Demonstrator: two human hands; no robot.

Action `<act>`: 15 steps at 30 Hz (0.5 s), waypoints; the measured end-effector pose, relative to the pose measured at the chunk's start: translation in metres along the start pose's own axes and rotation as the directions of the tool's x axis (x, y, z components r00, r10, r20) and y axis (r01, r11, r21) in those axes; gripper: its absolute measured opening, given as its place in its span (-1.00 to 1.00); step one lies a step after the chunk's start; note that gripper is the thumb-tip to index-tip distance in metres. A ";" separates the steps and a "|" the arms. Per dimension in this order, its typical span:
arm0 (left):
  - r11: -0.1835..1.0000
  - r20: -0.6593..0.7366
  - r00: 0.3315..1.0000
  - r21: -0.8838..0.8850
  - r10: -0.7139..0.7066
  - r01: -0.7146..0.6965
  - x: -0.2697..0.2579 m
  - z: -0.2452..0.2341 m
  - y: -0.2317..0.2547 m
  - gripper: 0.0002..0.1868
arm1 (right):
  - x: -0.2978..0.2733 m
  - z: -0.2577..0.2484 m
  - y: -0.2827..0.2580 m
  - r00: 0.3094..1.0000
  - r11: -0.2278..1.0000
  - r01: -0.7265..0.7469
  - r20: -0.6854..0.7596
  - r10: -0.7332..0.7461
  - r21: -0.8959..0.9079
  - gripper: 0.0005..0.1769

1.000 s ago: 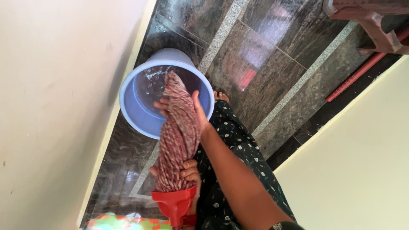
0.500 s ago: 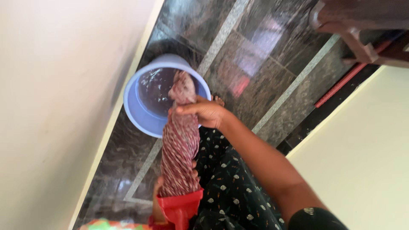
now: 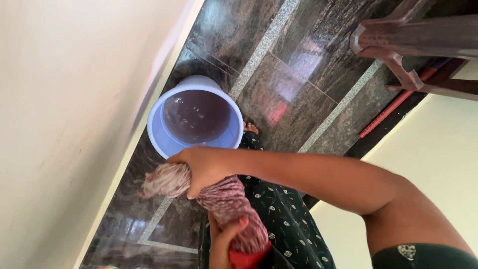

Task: The person wrings out a mop in a bucket of water and then mops the tiled floor throughout several rooms of a house, moving the mop back and forth across the floor surfaces.

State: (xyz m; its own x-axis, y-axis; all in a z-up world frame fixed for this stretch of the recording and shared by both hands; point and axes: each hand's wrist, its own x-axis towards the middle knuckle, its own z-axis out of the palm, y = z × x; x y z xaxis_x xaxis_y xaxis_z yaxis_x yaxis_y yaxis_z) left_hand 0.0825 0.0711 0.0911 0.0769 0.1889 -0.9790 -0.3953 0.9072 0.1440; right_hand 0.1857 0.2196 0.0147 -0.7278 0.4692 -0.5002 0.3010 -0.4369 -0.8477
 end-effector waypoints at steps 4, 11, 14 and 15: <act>0.991 -0.072 0.997 -0.128 0.015 -0.024 0.019 0.020 0.000 -0.15 | -0.002 0.015 -0.016 0.969 0.932 -0.248 -0.091 0.232 -0.266 -0.49; 0.946 -0.087 0.946 -0.062 0.313 -0.319 0.135 -0.027 -0.038 -0.45 | 0.007 0.037 0.052 0.792 0.812 -0.074 -0.529 -0.305 -0.579 -0.58; 0.890 -0.132 0.881 0.034 0.455 -0.455 0.178 -0.049 -0.055 -0.31 | 0.015 0.037 0.084 0.659 0.842 -0.050 -0.651 -0.377 -0.538 -0.56; 0.857 -0.140 0.845 0.094 0.516 -0.507 0.190 -0.055 -0.058 -0.19 | 0.021 0.038 0.094 0.579 0.845 -0.049 -0.704 -0.410 -0.532 -0.59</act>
State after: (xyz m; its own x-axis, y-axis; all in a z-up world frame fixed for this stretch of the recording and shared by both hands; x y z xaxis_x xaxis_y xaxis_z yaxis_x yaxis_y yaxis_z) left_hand 0.0697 0.0340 -0.1114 -0.2673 0.5749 -0.7734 -0.2916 0.7167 0.6335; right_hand 0.1757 0.1593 -0.0683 -0.1111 0.9916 -0.0667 0.6176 0.0163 -0.7863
